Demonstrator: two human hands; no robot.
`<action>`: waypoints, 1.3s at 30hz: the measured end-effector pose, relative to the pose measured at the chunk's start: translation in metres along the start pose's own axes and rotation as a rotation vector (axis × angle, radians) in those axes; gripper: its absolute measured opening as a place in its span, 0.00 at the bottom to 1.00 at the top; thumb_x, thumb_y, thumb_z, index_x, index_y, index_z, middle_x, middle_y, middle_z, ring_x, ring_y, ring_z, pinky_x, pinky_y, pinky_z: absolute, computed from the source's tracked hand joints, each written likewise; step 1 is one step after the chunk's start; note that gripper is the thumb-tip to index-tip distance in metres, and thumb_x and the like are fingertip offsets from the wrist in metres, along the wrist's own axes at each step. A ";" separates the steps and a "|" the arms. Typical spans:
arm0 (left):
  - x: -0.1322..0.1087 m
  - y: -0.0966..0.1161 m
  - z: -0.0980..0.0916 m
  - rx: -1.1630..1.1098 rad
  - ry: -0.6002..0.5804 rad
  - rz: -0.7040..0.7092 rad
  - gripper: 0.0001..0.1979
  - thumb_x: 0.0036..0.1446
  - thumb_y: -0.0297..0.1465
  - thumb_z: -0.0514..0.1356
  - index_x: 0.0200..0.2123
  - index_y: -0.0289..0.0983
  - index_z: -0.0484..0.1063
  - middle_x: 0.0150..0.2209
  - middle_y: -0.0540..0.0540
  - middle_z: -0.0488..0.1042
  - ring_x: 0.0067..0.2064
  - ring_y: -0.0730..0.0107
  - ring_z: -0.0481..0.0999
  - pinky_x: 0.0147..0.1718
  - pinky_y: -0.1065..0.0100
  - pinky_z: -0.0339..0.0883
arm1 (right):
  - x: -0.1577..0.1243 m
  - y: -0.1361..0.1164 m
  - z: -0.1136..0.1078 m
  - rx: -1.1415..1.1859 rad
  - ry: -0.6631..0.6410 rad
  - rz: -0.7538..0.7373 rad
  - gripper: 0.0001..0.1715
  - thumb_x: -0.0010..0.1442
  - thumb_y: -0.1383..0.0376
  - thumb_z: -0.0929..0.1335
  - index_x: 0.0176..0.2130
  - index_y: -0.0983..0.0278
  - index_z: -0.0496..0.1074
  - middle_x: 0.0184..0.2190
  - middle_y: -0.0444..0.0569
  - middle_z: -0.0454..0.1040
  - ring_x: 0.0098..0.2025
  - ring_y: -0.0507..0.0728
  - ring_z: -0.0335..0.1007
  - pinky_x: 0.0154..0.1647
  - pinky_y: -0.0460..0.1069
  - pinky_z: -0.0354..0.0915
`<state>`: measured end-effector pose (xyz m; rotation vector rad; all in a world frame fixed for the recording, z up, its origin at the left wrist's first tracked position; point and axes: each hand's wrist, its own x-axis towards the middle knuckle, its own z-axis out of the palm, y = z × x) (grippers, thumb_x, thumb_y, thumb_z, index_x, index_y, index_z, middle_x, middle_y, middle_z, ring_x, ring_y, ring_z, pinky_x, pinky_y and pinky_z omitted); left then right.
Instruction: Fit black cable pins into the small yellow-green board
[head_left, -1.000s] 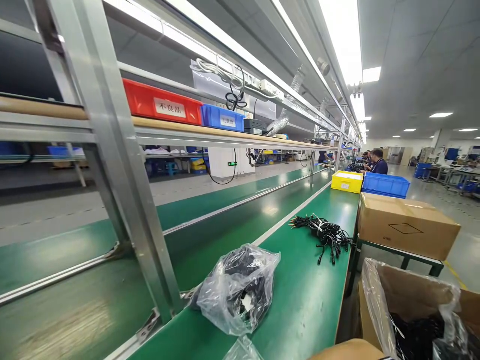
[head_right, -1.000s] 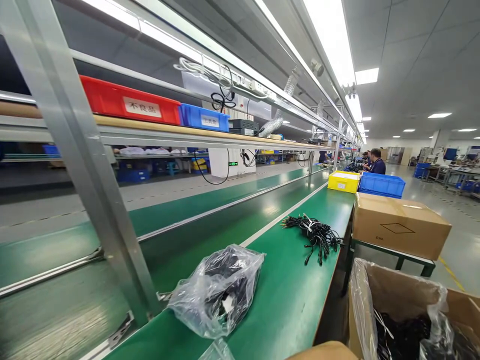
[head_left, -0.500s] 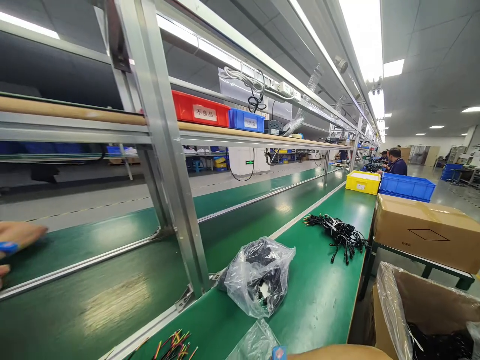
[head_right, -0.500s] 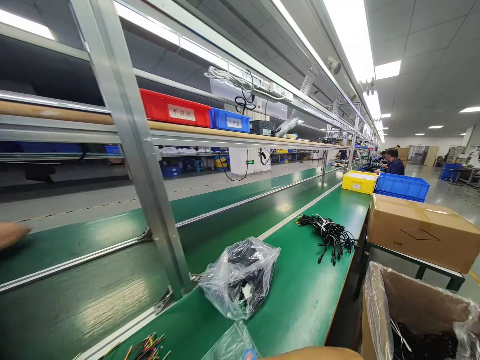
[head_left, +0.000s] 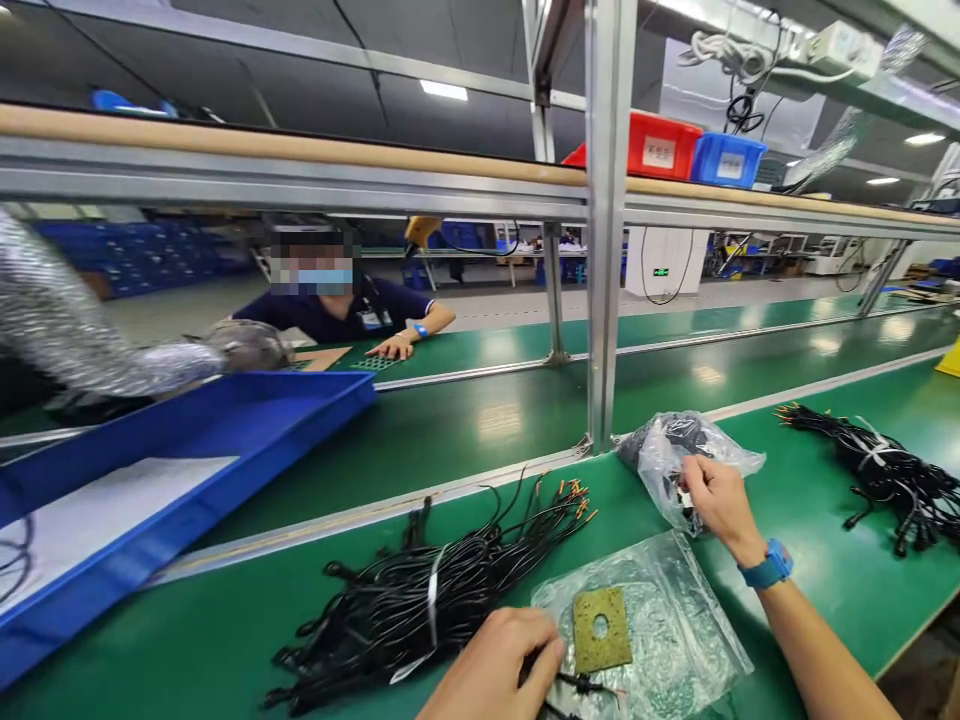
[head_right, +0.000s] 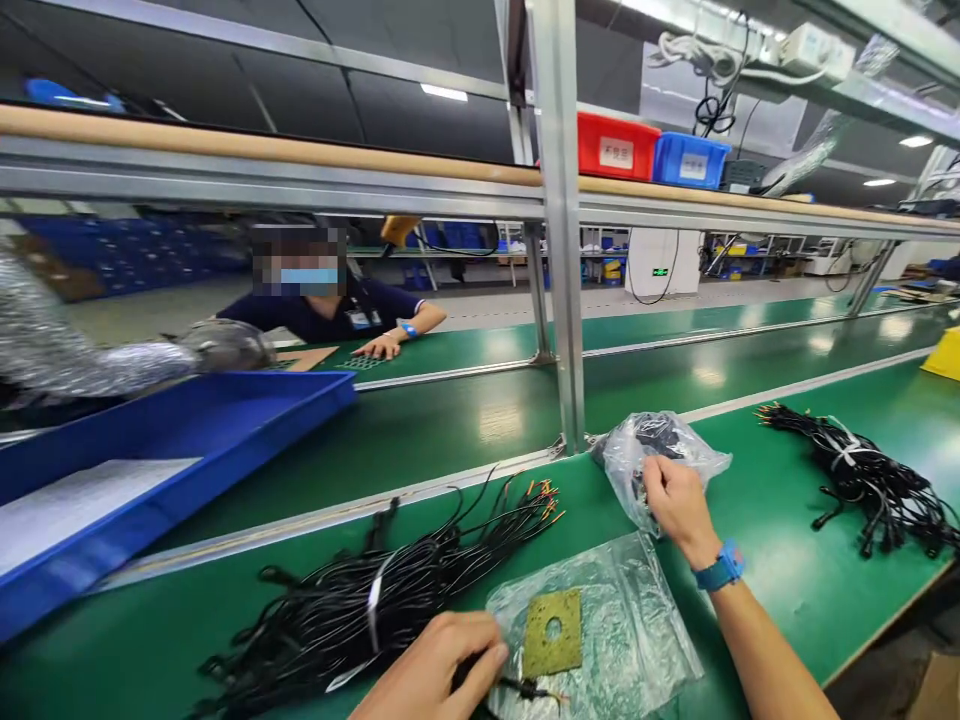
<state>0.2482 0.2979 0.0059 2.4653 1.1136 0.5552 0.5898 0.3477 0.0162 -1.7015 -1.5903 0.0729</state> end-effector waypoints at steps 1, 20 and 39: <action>0.002 0.002 0.000 0.014 0.007 -0.008 0.19 0.69 0.33 0.51 0.24 0.39 0.65 0.25 0.49 0.73 0.29 0.69 0.73 0.30 0.69 0.64 | 0.000 0.004 0.002 -0.072 -0.024 0.025 0.28 0.73 0.58 0.58 0.23 0.63 0.67 0.21 0.49 0.71 0.26 0.57 0.68 0.31 0.49 0.59; 0.030 -0.011 0.063 0.407 0.243 -0.258 0.18 0.64 0.18 0.51 0.53 0.34 0.73 0.48 0.40 0.77 0.49 0.55 0.76 0.49 0.56 0.71 | -0.007 0.012 0.032 -0.560 -0.373 0.045 0.08 0.69 0.70 0.64 0.47 0.67 0.71 0.44 0.56 0.77 0.42 0.61 0.78 0.35 0.49 0.61; 0.011 0.007 0.021 0.022 0.083 -0.079 0.12 0.71 0.28 0.46 0.36 0.40 0.65 0.30 0.49 0.74 0.33 0.64 0.73 0.35 0.65 0.61 | -0.018 -0.024 0.012 -0.016 0.110 -0.289 0.17 0.75 0.56 0.59 0.45 0.63 0.70 0.38 0.54 0.76 0.39 0.61 0.75 0.41 0.53 0.66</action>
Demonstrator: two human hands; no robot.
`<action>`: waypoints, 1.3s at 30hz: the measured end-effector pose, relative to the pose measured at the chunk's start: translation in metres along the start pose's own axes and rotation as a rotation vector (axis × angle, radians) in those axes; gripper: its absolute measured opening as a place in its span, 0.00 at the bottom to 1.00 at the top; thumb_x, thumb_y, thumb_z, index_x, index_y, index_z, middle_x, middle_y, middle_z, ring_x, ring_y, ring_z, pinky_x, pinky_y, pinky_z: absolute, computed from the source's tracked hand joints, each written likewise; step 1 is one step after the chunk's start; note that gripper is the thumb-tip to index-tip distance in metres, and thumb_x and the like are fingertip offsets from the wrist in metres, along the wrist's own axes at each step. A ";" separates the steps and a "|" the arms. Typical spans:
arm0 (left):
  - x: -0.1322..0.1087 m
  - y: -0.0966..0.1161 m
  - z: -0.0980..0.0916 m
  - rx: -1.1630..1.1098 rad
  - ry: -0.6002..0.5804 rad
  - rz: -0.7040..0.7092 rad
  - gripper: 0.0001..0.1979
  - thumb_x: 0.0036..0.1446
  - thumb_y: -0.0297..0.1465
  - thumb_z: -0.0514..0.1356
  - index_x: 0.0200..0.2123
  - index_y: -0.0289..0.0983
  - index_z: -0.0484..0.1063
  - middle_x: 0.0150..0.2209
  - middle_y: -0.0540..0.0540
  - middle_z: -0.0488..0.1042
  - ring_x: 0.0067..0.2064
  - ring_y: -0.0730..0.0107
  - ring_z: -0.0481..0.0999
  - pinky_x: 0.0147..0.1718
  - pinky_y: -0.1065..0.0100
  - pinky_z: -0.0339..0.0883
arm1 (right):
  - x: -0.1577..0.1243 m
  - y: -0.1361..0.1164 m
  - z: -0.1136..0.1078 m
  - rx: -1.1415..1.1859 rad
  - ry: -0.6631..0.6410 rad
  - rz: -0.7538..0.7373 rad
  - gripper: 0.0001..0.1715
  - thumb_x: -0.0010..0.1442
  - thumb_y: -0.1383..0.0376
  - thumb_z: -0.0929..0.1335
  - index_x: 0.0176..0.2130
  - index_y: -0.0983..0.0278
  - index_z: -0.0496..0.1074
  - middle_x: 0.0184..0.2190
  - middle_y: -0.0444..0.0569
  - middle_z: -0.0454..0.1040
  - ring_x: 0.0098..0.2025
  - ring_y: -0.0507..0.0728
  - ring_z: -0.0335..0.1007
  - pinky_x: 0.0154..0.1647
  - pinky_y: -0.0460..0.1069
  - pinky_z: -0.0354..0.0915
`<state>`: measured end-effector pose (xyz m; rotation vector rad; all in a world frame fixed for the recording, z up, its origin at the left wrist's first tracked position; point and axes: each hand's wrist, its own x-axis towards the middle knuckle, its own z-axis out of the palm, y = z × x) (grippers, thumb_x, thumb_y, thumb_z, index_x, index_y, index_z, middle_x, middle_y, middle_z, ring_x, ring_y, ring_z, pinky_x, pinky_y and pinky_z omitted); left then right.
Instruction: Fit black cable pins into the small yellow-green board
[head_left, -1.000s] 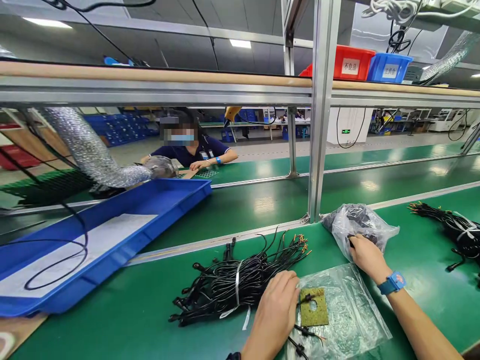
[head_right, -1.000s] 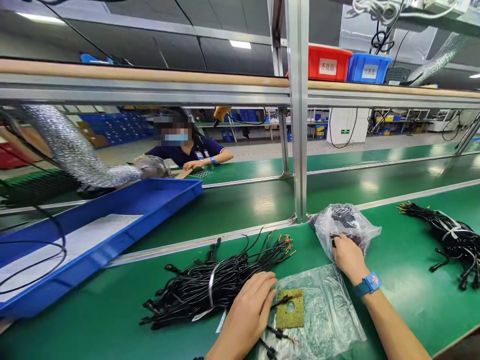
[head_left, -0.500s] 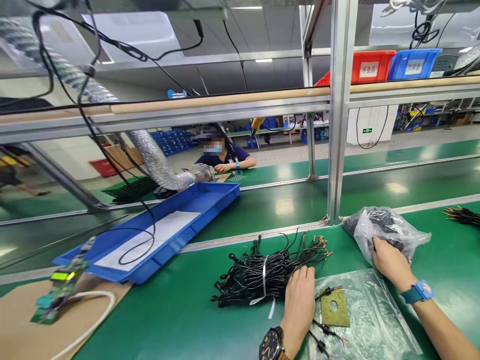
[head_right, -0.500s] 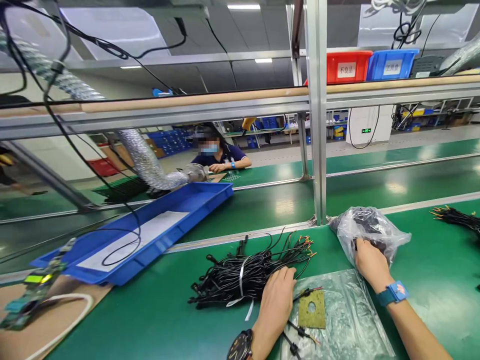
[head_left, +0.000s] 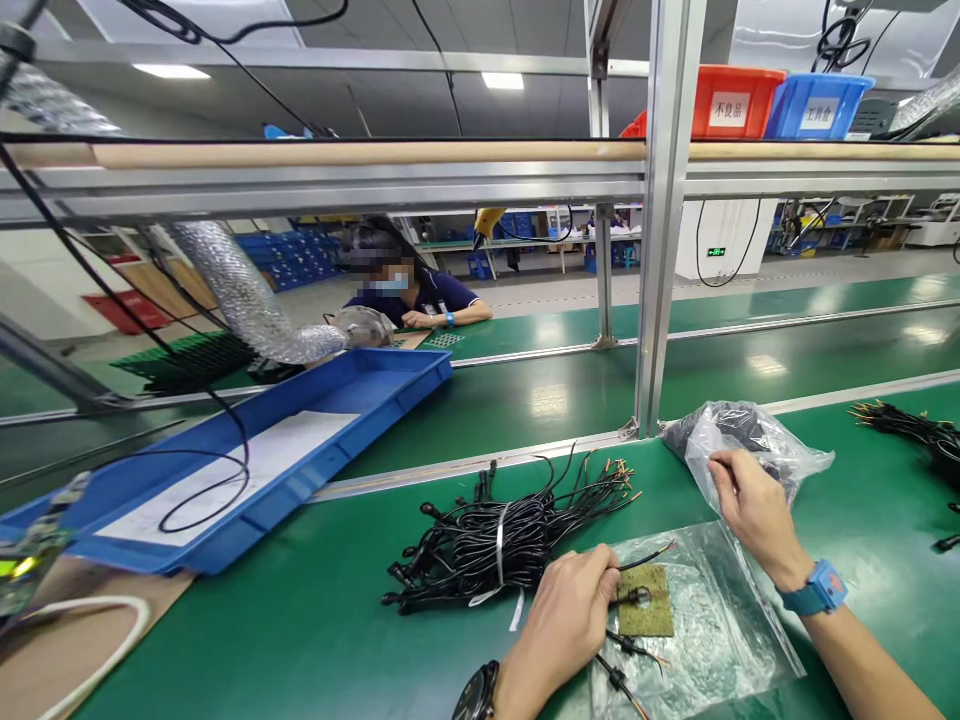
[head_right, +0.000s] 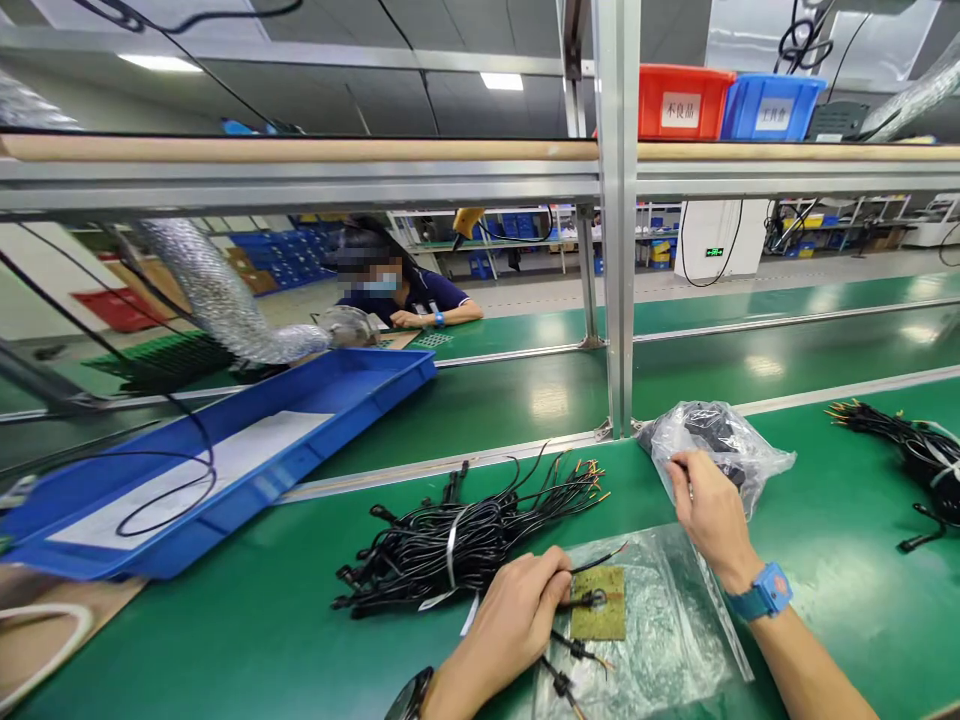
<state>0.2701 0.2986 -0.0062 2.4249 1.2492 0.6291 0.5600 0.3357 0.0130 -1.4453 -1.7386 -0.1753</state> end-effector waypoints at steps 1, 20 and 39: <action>-0.002 0.000 -0.002 -0.007 -0.029 -0.018 0.12 0.72 0.29 0.45 0.37 0.40 0.66 0.29 0.49 0.74 0.33 0.64 0.73 0.35 0.65 0.60 | -0.002 -0.006 0.001 0.068 -0.033 -0.042 0.16 0.75 0.56 0.60 0.45 0.63 0.70 0.38 0.53 0.76 0.38 0.60 0.75 0.40 0.52 0.66; -0.003 0.007 -0.007 0.086 -0.073 0.083 0.11 0.71 0.29 0.48 0.33 0.40 0.62 0.37 0.47 0.72 0.39 0.63 0.72 0.36 0.66 0.59 | -0.029 -0.045 0.020 0.246 -0.551 -0.145 0.11 0.75 0.60 0.58 0.45 0.61 0.66 0.35 0.48 0.76 0.35 0.58 0.73 0.35 0.50 0.61; -0.005 0.004 -0.001 0.294 -0.143 -0.028 0.09 0.67 0.27 0.53 0.33 0.40 0.68 0.34 0.49 0.75 0.35 0.61 0.78 0.31 0.64 0.54 | -0.031 -0.056 0.013 0.472 -0.717 -0.318 0.14 0.74 0.61 0.59 0.43 0.62 0.71 0.37 0.50 0.75 0.40 0.58 0.71 0.43 0.50 0.66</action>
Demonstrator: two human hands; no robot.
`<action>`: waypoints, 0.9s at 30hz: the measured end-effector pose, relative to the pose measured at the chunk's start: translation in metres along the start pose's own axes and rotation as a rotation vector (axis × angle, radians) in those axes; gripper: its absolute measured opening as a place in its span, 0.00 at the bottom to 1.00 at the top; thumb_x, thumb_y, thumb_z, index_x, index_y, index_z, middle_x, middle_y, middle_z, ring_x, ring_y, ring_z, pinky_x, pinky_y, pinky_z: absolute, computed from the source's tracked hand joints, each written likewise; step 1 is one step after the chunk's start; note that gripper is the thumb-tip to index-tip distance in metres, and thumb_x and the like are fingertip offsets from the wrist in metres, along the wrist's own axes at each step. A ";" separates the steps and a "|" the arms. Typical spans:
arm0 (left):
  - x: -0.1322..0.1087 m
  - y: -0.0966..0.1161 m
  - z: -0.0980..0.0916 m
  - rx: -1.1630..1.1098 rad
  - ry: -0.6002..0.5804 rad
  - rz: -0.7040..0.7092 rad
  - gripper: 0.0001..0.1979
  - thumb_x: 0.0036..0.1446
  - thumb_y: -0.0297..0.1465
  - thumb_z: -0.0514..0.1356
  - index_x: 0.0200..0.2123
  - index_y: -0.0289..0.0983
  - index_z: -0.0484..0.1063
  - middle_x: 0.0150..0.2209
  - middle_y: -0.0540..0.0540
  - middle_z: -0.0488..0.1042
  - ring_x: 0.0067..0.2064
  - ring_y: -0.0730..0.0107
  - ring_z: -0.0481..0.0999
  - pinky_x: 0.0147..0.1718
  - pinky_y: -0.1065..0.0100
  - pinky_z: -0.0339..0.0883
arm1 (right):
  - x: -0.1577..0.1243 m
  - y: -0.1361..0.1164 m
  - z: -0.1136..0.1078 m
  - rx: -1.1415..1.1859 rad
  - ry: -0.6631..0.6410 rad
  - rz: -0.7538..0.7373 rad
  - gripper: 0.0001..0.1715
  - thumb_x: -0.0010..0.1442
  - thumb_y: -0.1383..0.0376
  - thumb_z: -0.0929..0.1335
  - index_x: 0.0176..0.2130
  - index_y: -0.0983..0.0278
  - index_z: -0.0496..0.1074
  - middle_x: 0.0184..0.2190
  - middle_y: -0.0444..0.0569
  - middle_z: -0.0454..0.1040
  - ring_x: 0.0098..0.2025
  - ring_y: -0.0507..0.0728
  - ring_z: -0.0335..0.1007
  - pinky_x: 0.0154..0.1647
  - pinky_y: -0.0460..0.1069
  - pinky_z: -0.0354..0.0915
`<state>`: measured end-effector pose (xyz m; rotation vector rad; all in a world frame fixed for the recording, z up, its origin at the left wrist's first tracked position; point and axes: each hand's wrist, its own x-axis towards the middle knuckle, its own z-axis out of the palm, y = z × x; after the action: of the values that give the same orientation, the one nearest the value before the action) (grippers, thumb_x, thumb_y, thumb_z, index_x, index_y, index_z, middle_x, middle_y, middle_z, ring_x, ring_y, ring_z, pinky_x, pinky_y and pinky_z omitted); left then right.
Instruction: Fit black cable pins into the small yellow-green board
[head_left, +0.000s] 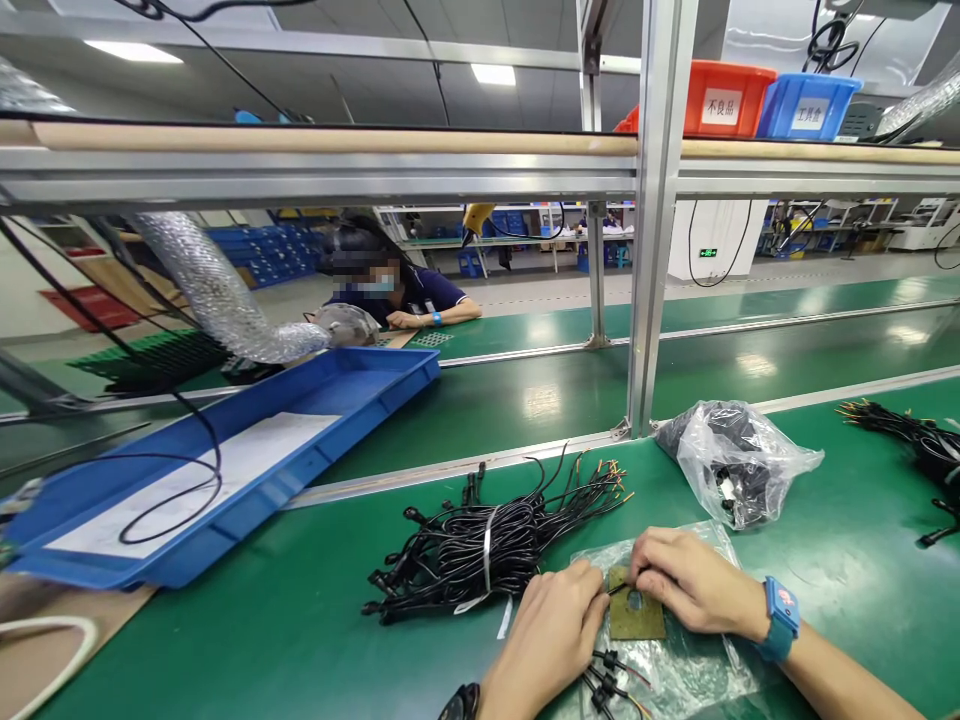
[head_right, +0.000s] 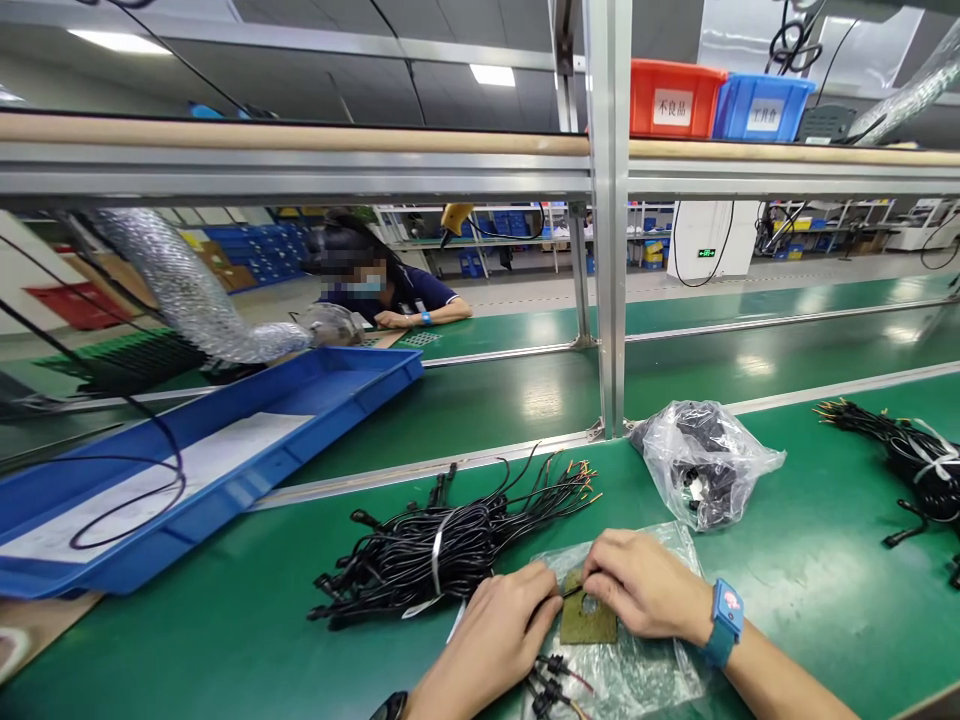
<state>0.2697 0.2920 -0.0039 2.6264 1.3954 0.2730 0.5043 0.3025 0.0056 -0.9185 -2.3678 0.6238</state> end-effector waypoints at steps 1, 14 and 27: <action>-0.001 0.000 0.002 0.005 0.006 0.004 0.08 0.67 0.27 0.53 0.34 0.40 0.68 0.35 0.49 0.76 0.36 0.61 0.78 0.31 0.64 0.55 | 0.000 -0.001 0.000 -0.034 -0.032 0.004 0.14 0.74 0.61 0.59 0.42 0.62 0.71 0.37 0.50 0.75 0.40 0.58 0.71 0.44 0.51 0.66; 0.004 0.000 0.007 0.031 0.118 0.043 0.11 0.66 0.23 0.50 0.32 0.41 0.66 0.30 0.48 0.76 0.32 0.60 0.79 0.28 0.62 0.51 | 0.003 0.003 0.002 0.025 0.086 -0.005 0.12 0.73 0.62 0.59 0.41 0.62 0.68 0.38 0.51 0.75 0.41 0.58 0.71 0.45 0.51 0.66; 0.007 -0.007 0.019 0.101 0.132 -0.004 0.15 0.65 0.22 0.52 0.28 0.40 0.70 0.23 0.48 0.78 0.26 0.58 0.81 0.23 0.64 0.51 | 0.009 0.008 0.014 -0.122 0.059 -0.053 0.10 0.71 0.62 0.62 0.41 0.62 0.70 0.37 0.51 0.77 0.40 0.58 0.73 0.44 0.50 0.69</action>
<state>0.2723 0.3009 -0.0233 2.7310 1.4920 0.3918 0.4937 0.3111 -0.0069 -0.9102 -2.3907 0.4296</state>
